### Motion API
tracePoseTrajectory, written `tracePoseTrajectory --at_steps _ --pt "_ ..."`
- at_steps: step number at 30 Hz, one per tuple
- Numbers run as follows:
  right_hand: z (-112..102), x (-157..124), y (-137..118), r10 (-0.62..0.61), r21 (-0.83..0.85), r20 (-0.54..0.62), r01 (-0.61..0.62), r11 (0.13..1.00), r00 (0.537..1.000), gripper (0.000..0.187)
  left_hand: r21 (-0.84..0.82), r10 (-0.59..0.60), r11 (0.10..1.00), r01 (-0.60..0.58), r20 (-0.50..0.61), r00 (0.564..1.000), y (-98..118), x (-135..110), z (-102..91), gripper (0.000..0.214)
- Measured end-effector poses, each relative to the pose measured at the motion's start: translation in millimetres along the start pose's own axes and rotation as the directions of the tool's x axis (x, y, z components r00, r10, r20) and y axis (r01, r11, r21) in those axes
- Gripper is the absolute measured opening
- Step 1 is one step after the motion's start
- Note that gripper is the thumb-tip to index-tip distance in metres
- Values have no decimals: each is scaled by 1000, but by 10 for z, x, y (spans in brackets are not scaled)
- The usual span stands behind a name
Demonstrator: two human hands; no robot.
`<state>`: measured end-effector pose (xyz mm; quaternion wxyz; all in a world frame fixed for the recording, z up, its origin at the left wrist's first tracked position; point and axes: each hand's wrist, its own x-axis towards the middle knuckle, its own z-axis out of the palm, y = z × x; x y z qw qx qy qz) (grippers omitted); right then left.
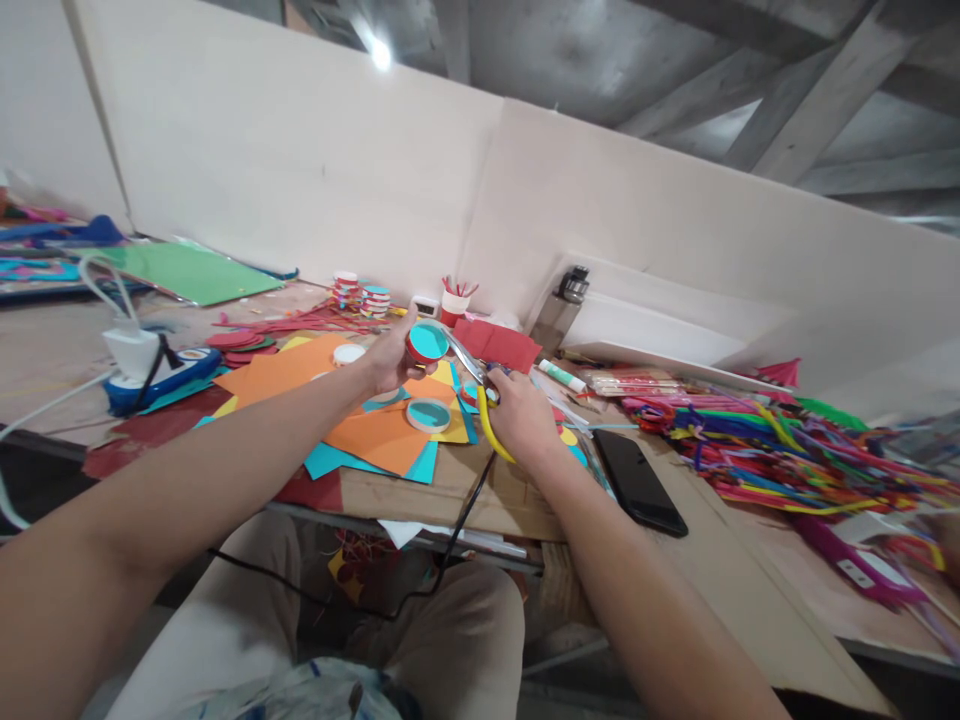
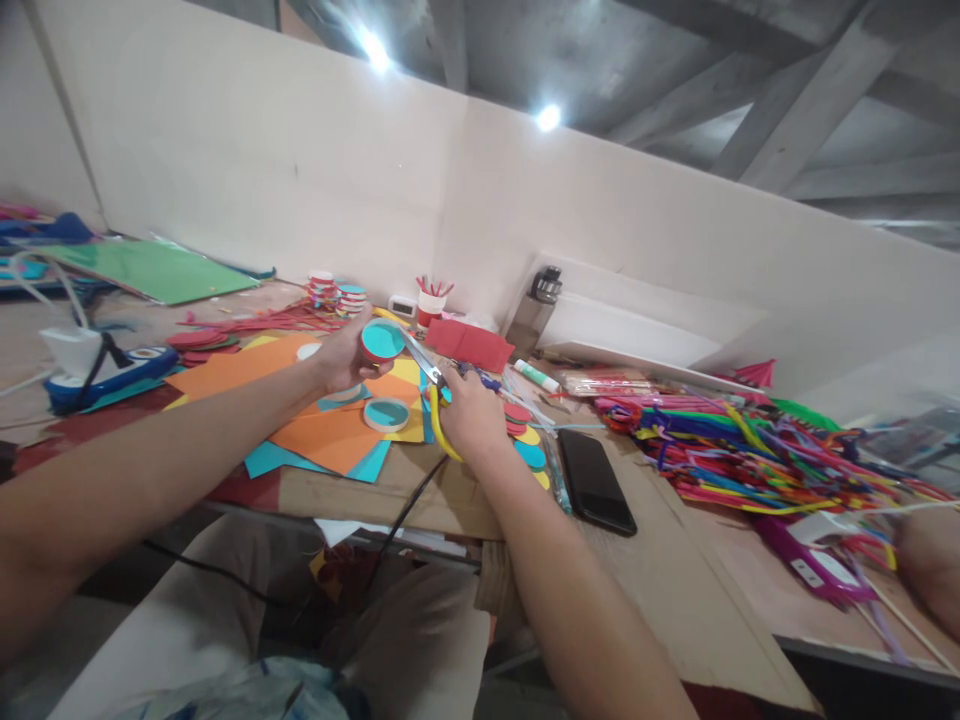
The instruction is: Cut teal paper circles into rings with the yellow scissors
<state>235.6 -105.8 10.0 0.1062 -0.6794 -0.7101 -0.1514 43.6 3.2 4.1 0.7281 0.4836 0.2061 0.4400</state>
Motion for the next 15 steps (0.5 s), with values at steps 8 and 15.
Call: tracePoseTrajectory --at_steps 8,15 --pt "17 -9 10 -3 -36 -29 2 999 1000 42 106 -35 994 33 25 999 -63 -8 13 73" --pt "-3 -1 13 -28 -52 -8 28 998 1000 37 153 -42 987 42 0 999 -9 -31 40 76"
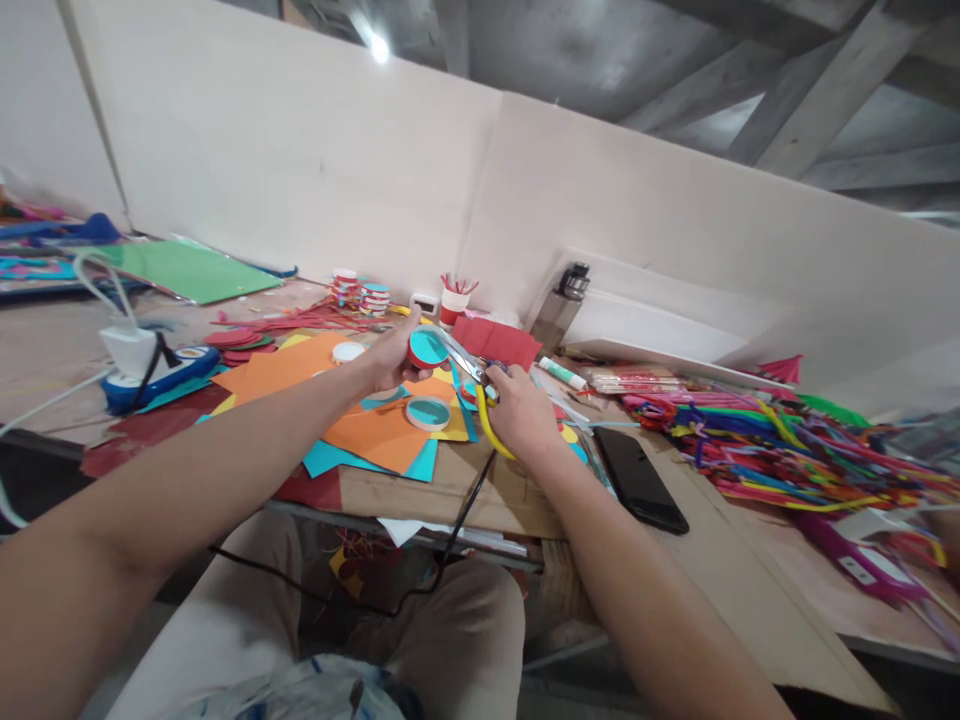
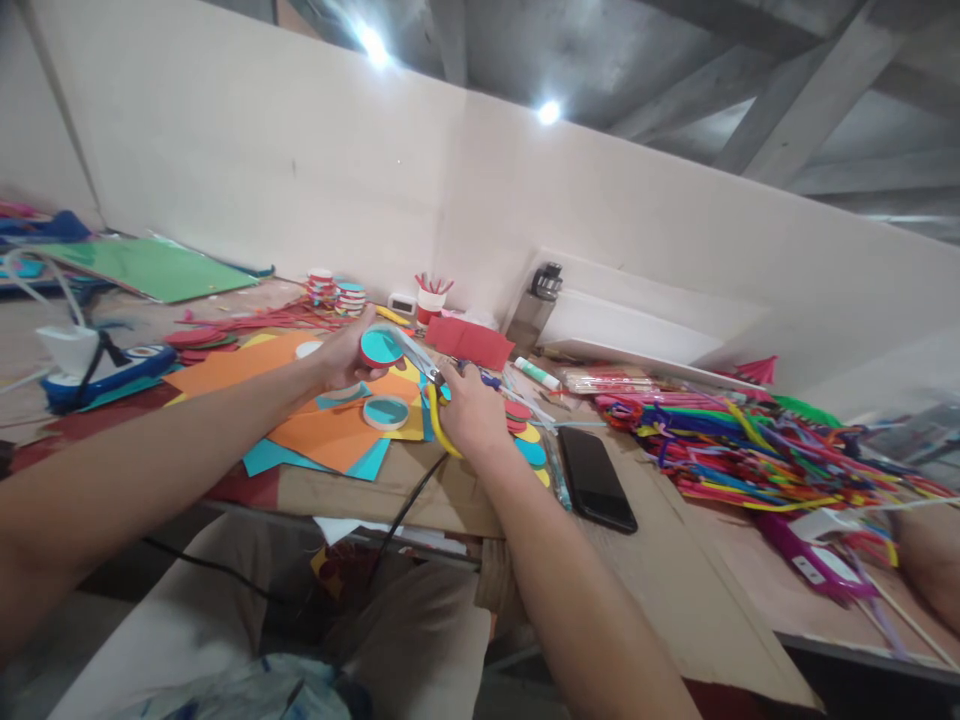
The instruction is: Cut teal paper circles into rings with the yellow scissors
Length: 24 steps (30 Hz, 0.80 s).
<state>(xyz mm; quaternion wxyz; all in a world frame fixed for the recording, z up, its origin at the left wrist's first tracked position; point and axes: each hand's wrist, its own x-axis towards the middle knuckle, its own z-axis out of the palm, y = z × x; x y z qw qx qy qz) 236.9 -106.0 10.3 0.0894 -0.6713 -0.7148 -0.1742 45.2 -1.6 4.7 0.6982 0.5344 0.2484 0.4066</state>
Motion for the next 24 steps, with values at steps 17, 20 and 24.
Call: tracePoseTrajectory --at_steps 17,20,24 --pt "-19 -6 -11 30 -5 21 -30 1000 999 45 -153 66 985 -75 -67 996 -11 16 5 71" --pt "-11 -11 -5 25 3 13 -25 1000 1000 44 -163 87 981 -102 -99 991 -31 22 17 69" --pt "-5 -16 -3 18 -2 1 -18 1000 1000 43 -114 41 992 -47 -55 998 -50 14 32 72"
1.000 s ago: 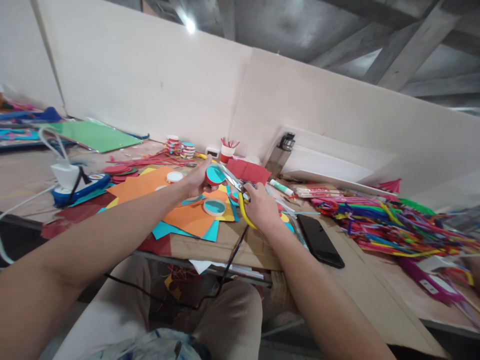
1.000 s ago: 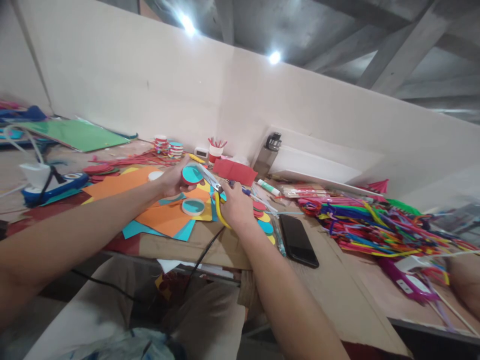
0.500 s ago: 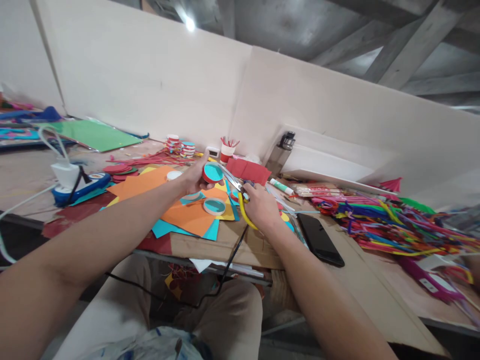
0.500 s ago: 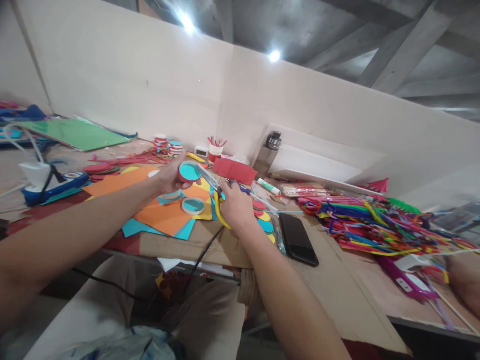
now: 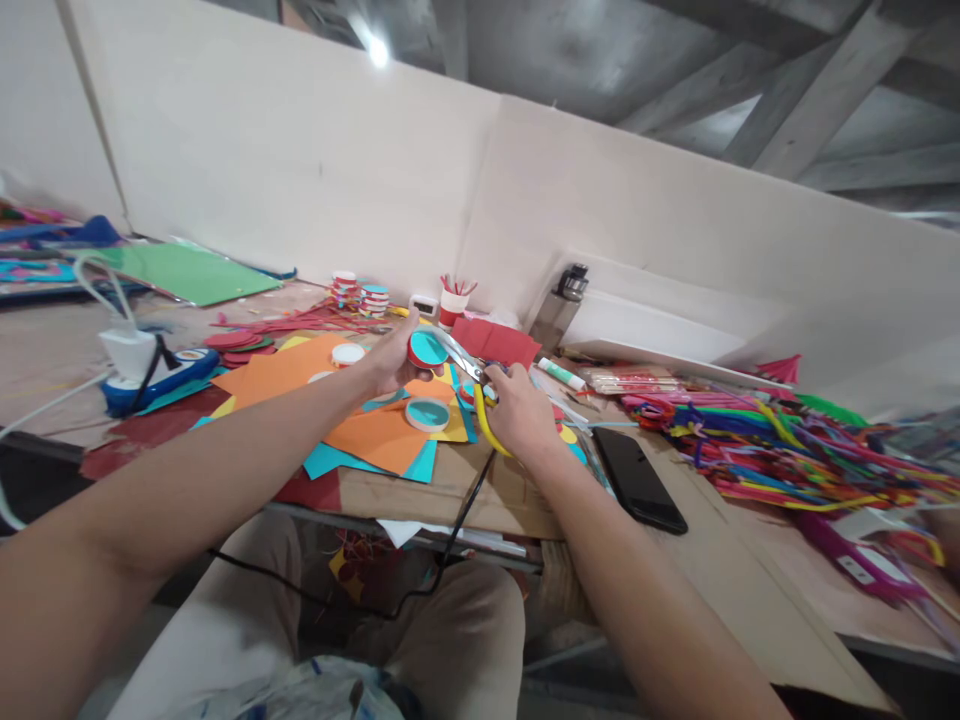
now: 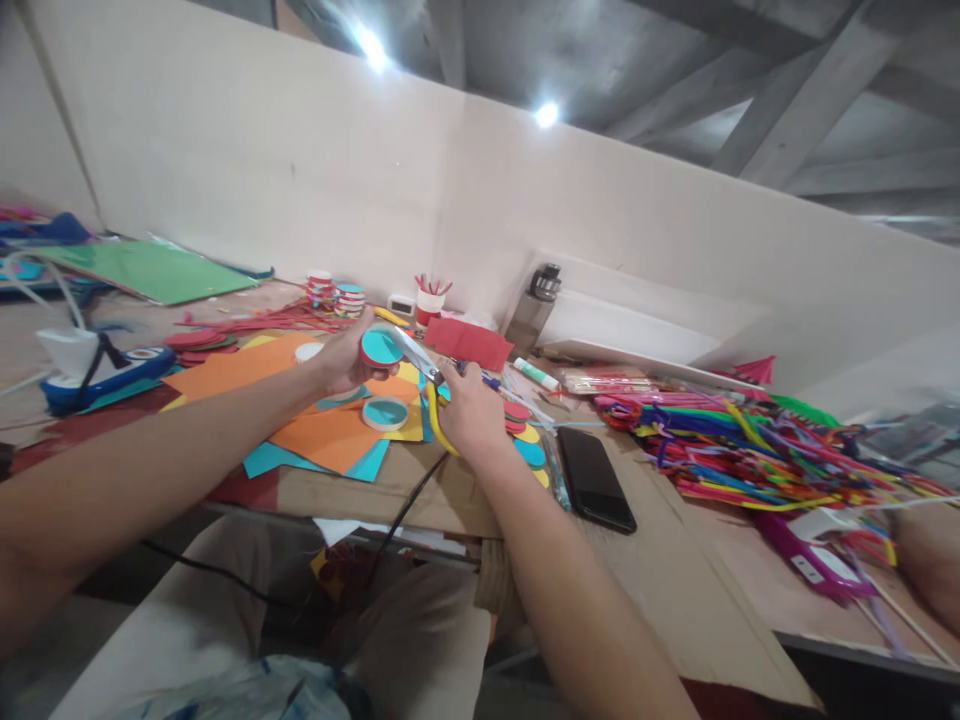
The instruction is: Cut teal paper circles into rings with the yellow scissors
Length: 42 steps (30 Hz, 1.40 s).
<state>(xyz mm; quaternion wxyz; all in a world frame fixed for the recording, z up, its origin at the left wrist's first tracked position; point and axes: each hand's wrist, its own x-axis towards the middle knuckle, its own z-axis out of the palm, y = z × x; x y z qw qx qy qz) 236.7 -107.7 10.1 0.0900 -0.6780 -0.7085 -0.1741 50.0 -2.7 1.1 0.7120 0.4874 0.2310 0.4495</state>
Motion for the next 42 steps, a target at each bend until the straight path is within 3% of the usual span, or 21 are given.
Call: tracePoseTrajectory --at_steps 9,17,26,32,42 --pt "23 9 11 -32 18 2 32 999 999 44 17 -57 998 56 43 997 48 -39 49 75" --pt "-20 12 -10 -25 27 30 24 999 999 46 35 -67 997 63 148 987 87 -14 -38 79" --pt "-32 4 -16 12 46 44 -14 999 999 42 -34 -5 999 7 40 999 31 5 -29 71" --pt "-13 3 -4 5 49 7 -5 999 1000 41 46 -62 997 58 107 992 7 -14 -19 75" --pt "-18 7 -9 -29 23 22 29 999 999 44 87 -134 988 126 98 986 148 -60 -1 81"
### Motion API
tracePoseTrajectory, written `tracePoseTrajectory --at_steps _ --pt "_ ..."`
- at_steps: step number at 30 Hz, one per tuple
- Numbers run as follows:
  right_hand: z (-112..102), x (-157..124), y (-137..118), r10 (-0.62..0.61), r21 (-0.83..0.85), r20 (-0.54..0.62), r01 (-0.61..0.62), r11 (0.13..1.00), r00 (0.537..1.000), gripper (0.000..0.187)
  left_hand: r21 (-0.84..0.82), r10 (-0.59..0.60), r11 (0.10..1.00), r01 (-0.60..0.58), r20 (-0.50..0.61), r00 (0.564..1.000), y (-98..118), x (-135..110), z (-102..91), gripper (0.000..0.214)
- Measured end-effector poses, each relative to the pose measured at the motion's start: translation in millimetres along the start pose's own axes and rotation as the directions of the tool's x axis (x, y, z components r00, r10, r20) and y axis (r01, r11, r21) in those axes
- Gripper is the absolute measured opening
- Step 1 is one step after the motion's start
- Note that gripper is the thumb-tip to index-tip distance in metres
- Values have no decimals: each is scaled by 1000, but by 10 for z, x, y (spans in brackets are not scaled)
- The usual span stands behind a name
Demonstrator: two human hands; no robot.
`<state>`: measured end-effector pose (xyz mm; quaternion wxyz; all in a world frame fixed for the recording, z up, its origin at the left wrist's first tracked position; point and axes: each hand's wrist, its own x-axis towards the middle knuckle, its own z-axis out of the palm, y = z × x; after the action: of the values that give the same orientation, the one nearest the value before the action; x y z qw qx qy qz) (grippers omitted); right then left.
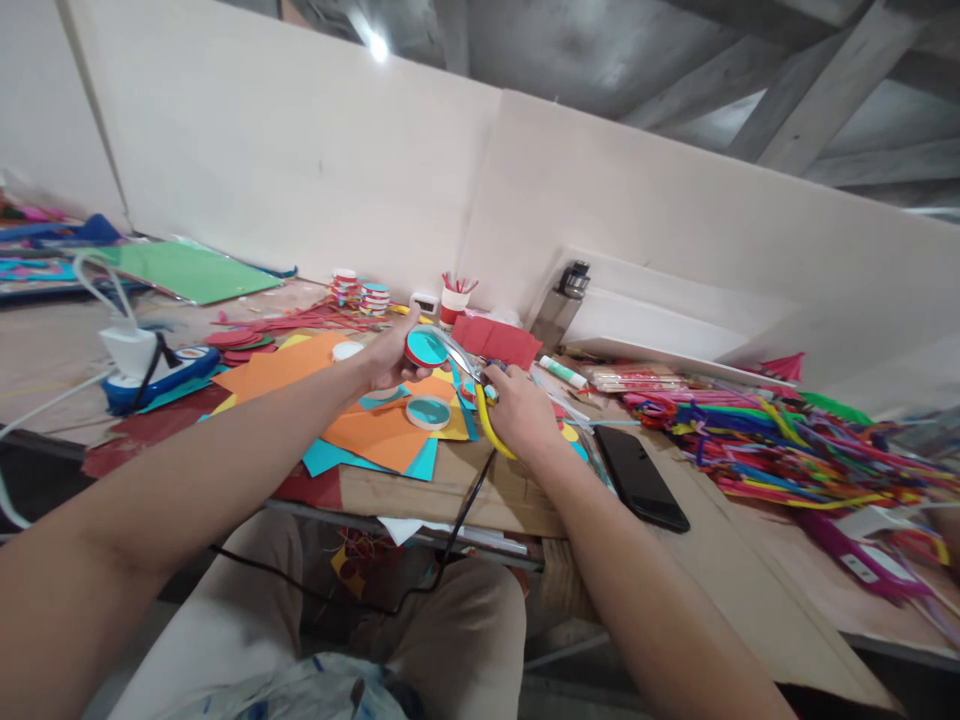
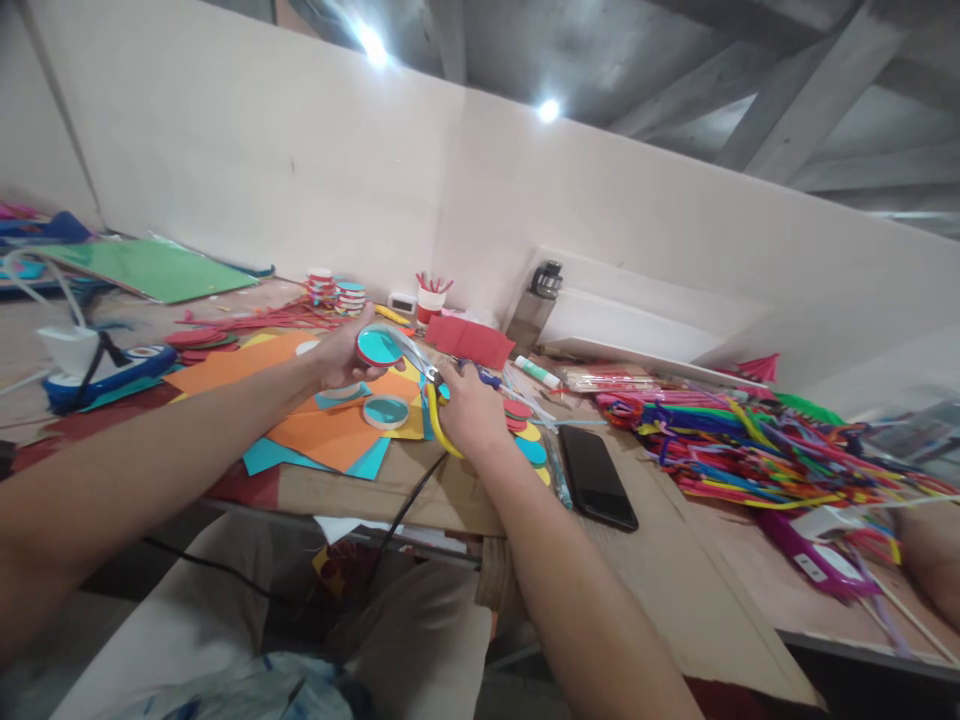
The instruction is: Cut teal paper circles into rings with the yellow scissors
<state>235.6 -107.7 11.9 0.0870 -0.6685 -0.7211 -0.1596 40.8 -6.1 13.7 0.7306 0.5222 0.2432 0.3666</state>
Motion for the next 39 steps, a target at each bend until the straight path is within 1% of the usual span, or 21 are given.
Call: tracePoseTrajectory --at_steps 4,10,13,18,20,23,25,27,29,31,34,39 --pt "-3 -3 -2 3 -2 21 -3 1000 1000 45 -8 -6 1000 6 9 1000 7 15 -36 81" --pt "-2 -8 -19 6 -7 15 -6 1000 1000 44 -16 -32 999 32 4 999 -4 43 -79 81" --pt "-7 -9 -28 25 -8 32 -25 1000 999 41 -30 -25 999 25 6 1000 -2 29 -65 81" --pt "-10 -8 -26 39 -8 40 -39 999 998 43 -72 3 997 -2 12 1000 -40 5 0 78" --pt "-7 -8 -21 44 -5 31 -44 999 999 44 -108 24 994 -24 -5 1000 -71 6 41 75" --pt "-2 -6 -15 42 -1 23 -42 999 999 47 -164 57 984 -68 -73 996 -103 19 91 70" --pt "-1 -3 -8 36 3 14 -36 999 999 47 -182 78 979 -95 -98 992 -106 31 98 70" --pt "1 0 0 28 9 0 -28 1000 1000 45 -185 99 976 -113 -81 992 -101 38 83 72" --pt "5 1 10 21 8 -15 -21 1000 1000 43 -173 102 979 -107 -40 994 -96 38 61 74" --pt "13 0 18 14 6 -28 -14 1000 1000 43 -146 75 987 -75 -4 997 -99 32 47 75" --pt "28 -2 26 5 13 -44 -5 1000 999 44 -117 25 993 -23 22 999 -108 22 46 74" --pt "35 2 26 -9 26 -38 10 1000 999 45 -93 -5 996 9 40 999 -91 26 23 77"
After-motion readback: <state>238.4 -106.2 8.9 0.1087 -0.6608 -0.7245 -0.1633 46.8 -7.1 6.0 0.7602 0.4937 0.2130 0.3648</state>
